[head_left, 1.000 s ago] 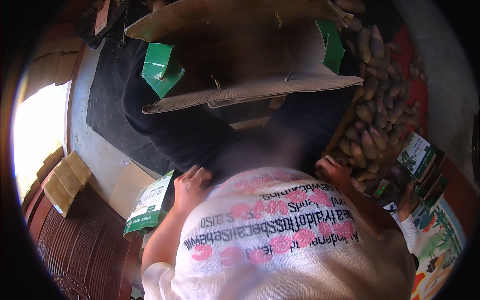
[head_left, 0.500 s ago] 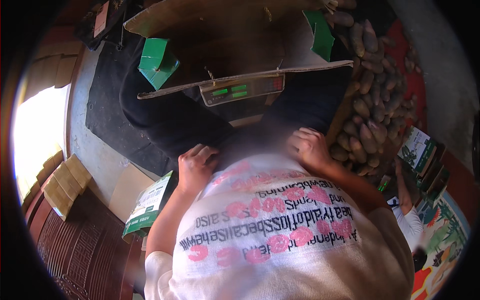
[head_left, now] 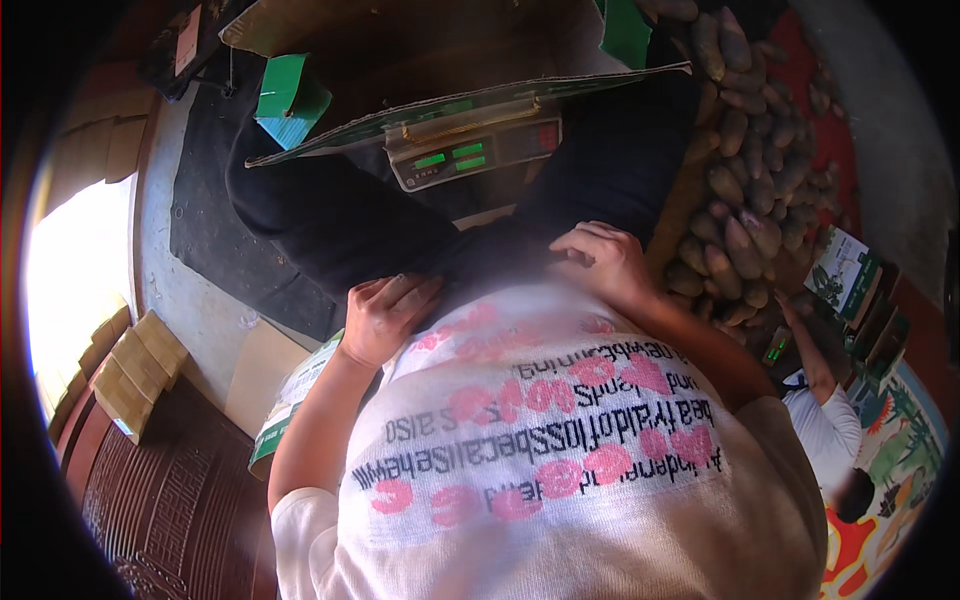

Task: The recorder is weighing and packing radishes into cardboard boxes in a warehouse environment.

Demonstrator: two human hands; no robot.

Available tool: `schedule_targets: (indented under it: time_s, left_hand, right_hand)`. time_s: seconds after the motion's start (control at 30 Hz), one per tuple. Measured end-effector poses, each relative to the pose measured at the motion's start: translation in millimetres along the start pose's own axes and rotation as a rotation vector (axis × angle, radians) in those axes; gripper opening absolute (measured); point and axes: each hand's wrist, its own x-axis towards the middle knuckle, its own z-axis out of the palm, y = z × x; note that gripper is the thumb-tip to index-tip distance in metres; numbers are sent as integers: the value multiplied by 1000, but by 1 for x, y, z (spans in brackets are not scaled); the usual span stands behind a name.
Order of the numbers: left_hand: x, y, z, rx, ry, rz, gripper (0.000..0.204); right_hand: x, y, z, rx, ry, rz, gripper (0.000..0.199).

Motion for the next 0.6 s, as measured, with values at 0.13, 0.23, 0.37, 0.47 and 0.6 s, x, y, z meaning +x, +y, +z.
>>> schedule_targets:
  time_s: [0.13,0.23,0.37,0.47,0.6]
  left_hand:
    - [6,8,-1,69,-16,37,26]
    - [10,12,0,49,-52,-62,24]
    - [10,7,12,76,-34,-183,22]
    - [8,2,17,78,11,-276,20]
    - [6,8,6,66,-49,-282,21]
  right_hand:
    - [6,1,0,84,76,-237,16]
    - [12,0,5,11,38,-188,13]
    - [28,-3,16,-62,25,-151,15]
    - [34,-5,19,-48,7,-80,18]
    - [35,-5,11,-16,-69,-132,16]
